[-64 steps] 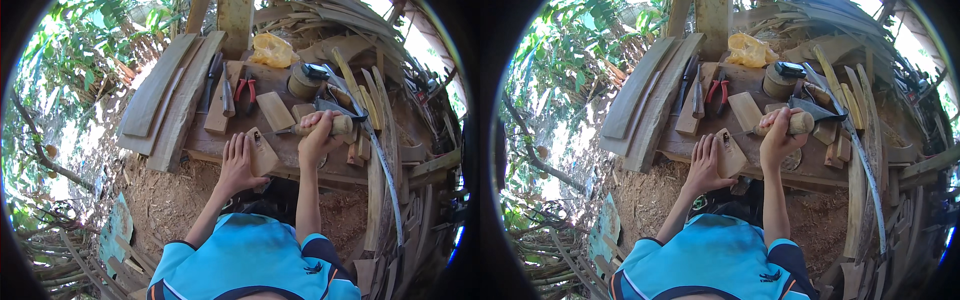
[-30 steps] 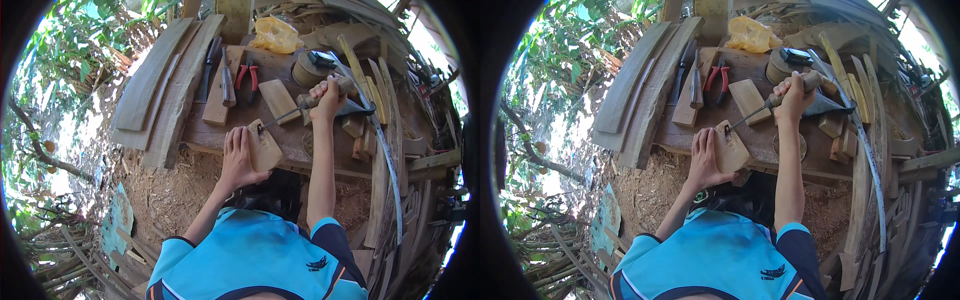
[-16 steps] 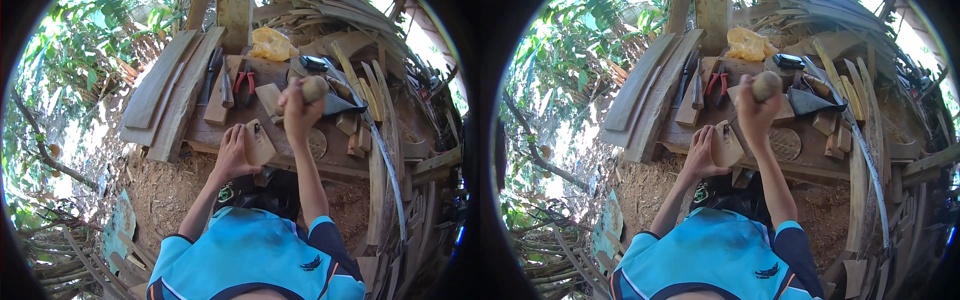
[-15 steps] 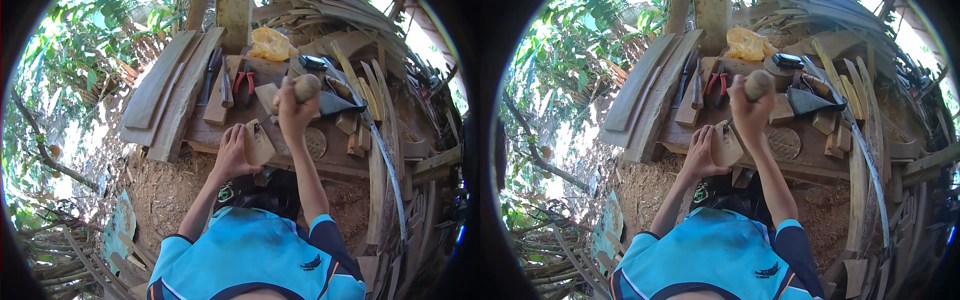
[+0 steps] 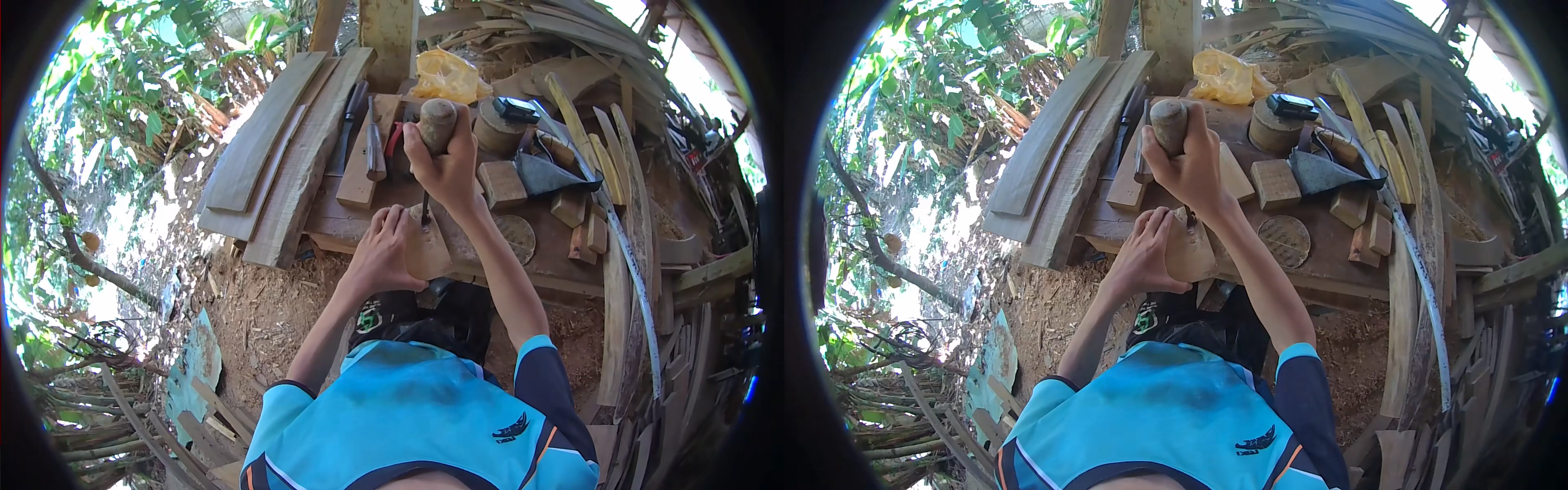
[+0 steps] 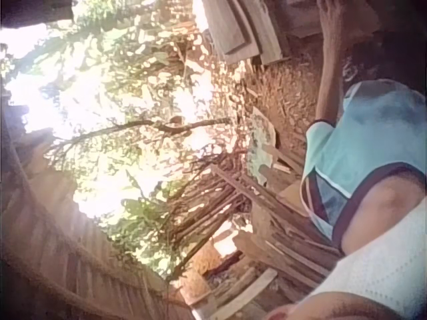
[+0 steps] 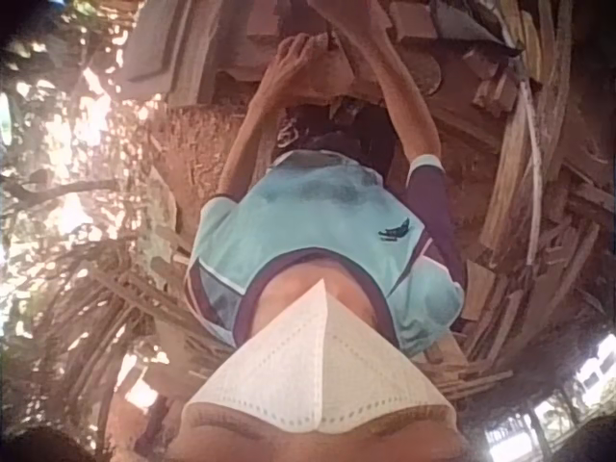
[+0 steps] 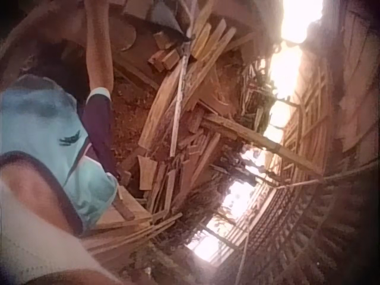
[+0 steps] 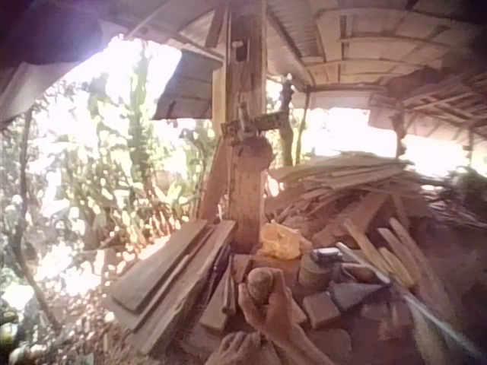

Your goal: The person uses a wooden mallet and a chisel to carve a small rectangular block of wood on a workbench. They repeatedly strike the chisel to remove wood chips and shape the block, occasionally rotating the wood to work on different sides.

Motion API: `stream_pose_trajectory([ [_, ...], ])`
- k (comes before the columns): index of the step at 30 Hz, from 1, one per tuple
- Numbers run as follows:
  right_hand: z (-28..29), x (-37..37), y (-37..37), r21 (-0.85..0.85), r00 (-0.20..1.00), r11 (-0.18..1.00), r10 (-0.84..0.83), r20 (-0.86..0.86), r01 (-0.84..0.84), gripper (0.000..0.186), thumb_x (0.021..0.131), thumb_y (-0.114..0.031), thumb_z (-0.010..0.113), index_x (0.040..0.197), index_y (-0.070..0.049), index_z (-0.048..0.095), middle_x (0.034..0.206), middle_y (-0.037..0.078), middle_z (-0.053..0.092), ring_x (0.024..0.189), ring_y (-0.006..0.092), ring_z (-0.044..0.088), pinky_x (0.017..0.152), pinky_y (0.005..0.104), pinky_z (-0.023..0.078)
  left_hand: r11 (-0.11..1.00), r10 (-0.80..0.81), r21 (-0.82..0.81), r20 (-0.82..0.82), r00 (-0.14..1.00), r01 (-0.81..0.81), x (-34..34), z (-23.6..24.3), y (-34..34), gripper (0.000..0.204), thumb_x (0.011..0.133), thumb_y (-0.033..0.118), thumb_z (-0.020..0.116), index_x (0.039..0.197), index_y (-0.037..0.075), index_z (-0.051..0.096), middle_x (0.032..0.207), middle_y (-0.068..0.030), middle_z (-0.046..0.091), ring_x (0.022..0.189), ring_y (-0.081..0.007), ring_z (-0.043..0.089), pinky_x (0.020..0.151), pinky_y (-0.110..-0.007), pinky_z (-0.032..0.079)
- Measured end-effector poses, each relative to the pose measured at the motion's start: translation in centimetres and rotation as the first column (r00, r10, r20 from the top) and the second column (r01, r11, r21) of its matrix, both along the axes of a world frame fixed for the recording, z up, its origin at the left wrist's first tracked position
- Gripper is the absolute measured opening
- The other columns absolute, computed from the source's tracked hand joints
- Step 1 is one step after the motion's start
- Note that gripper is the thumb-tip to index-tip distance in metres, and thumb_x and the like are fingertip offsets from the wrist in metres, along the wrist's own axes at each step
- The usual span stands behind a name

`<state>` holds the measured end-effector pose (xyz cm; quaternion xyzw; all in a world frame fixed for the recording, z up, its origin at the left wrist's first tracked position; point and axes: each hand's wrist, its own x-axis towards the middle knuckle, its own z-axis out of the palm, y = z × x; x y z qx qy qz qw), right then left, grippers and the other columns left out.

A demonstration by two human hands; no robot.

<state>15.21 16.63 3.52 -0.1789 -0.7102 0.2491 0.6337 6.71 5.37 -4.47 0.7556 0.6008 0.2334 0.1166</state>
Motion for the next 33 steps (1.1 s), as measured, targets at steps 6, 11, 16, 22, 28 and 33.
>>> stream_pose_trajectory([
  [6,-0.6,0.5,0.3,-0.074,0.995,0.997,0.014,-0.102,-0.022,0.024,0.074,-0.006,0.061,0.088,0.000,0.043,0.065,0.010,0.057,0.054,0.0184,0.059,0.050,0.0280,0.045,0.997,-0.057,-0.066,-0.103,0.993,0.050,-0.2,1.4,0.1,0.102,0.041,0.037,0.076,0.117,-0.015,0.033,0.123,-0.0249,0.033,0.119,-0.0375,0.027,0.099,-0.038,0.030],
  [11,-1.2,1.5,-0.3,-0.032,0.981,0.994,-0.108,-0.158,0.105,0.023,0.074,-0.005,0.062,0.087,-0.001,0.043,0.064,0.008,0.056,0.055,0.0146,0.057,0.050,0.0263,0.044,0.991,-0.135,-0.019,-0.006,0.991,0.135,-1.0,0.2,0.9,0.099,0.044,0.039,0.078,0.118,-0.011,0.035,0.126,-0.0245,0.029,0.122,-0.0375,0.025,0.096,-0.040,0.035],
  [16,-1.7,2.9,-0.6,-0.175,0.958,0.980,-0.139,-0.253,0.096,0.027,0.073,-0.009,0.067,0.087,-0.002,0.045,0.062,0.004,0.053,0.053,0.0113,0.053,0.052,0.0236,0.044,0.991,0.129,-0.050,0.648,0.751,-0.127,0.1,-1.4,0.7,0.078,0.058,0.020,0.078,0.119,-0.006,0.037,0.133,-0.0200,0.020,0.121,-0.0294,0.030,0.088,-0.036,0.043],
  [22,0.3,5.4,-1.0,-0.521,0.920,0.840,-0.071,-0.385,-0.154,0.031,0.069,-0.011,0.073,0.091,-0.003,0.052,0.077,0.002,0.054,0.065,0.0059,0.051,0.060,0.0200,0.043,0.956,0.294,-0.281,0.918,0.265,-0.087,-0.1,-2.5,1.6,0.043,0.072,0.005,0.065,0.110,-0.007,0.048,0.108,-0.0143,0.054,0.094,-0.0181,0.055,0.080,-0.028,0.047],
  [28,1.6,6.9,-0.8,-0.372,0.898,0.919,-0.048,-0.438,-0.133,0.038,0.080,-0.015,0.060,0.109,-0.002,0.040,0.076,0.004,0.052,0.065,0.0081,0.051,0.059,0.0198,0.043,0.960,0.255,-0.092,0.683,0.685,-0.266,-0.8,-2.3,2.8,0.036,0.078,0.009,0.058,0.109,-0.005,0.051,0.094,-0.0168,0.061,0.085,-0.0218,0.060,0.072,-0.030,0.047],
  [33,0.8,6.0,-1.3,-0.294,0.879,0.918,0.105,-0.465,-0.266,0.040,0.088,-0.041,0.038,0.100,-0.003,0.037,0.068,0.006,0.049,0.050,0.0093,0.047,0.045,0.0209,0.039,0.950,0.270,0.046,0.370,0.889,-0.308,-0.4,-1.4,3.6,0.038,0.079,0.016,0.058,0.112,-0.001,0.051,0.092,-0.0206,0.059,0.082,-0.0303,0.059,0.071,-0.034,0.045],
])
